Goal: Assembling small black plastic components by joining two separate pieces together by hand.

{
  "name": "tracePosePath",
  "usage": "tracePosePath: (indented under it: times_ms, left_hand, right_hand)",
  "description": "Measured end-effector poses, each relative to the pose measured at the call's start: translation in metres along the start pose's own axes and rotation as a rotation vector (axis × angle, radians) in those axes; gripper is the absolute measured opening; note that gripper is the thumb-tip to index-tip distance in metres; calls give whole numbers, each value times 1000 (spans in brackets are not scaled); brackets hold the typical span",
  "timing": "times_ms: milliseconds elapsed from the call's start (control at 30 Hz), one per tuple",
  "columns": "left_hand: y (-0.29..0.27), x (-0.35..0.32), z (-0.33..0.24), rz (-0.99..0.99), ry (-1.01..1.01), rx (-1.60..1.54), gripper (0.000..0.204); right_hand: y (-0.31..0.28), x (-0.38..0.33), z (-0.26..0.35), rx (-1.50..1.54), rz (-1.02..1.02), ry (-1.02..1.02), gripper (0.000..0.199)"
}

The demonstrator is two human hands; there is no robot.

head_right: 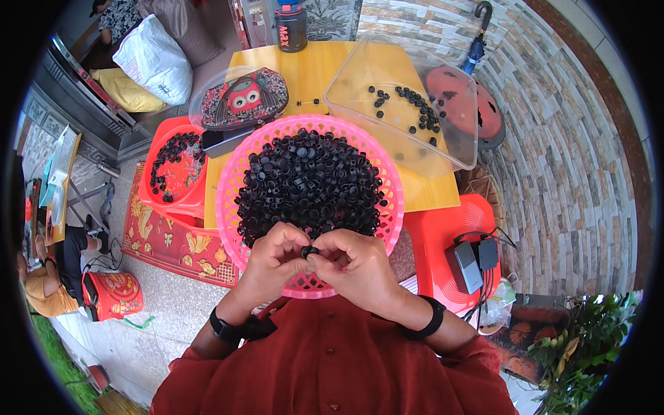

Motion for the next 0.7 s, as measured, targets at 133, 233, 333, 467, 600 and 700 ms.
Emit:
tracePosePath:
  times_ms: [133, 233, 333, 467, 600, 700]
  left_hand:
    - [3, -1, 3, 92, -239, -565, 42]
    - [3, 3, -6, 104, -167, -634, 59]
    - [-2, -2, 2, 137, -387, -795, 82]
    - [0, 1, -3, 253, -228, -948, 89]
    - [5, 0, -12, 293, -290, -1029, 115]
    - [8, 0, -12, 290, -296, -992, 119]
  right_hand:
    - [-1, 2, -7, 88, -41, 94, 13]
    - [-1, 3, -12, 118, -74, 88, 13]
    - [-1, 3, -10, 117, -94, 77, 13]
    - [-1, 5, -10, 74, -102, 58, 14]
    - [-2, 5, -14, 9, -140, 34, 14]
    - [-2, 6, -13, -16, -145, 33, 14]
Point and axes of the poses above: each hand's wrist, its own x-axis towards the middle knuckle, its own y-axis out of the palm, z = x × y, the point moved 4 cm from there along x, towards the middle knuckle, and after that the axes turned 11 degrees about -x, right-handed, at the moved point
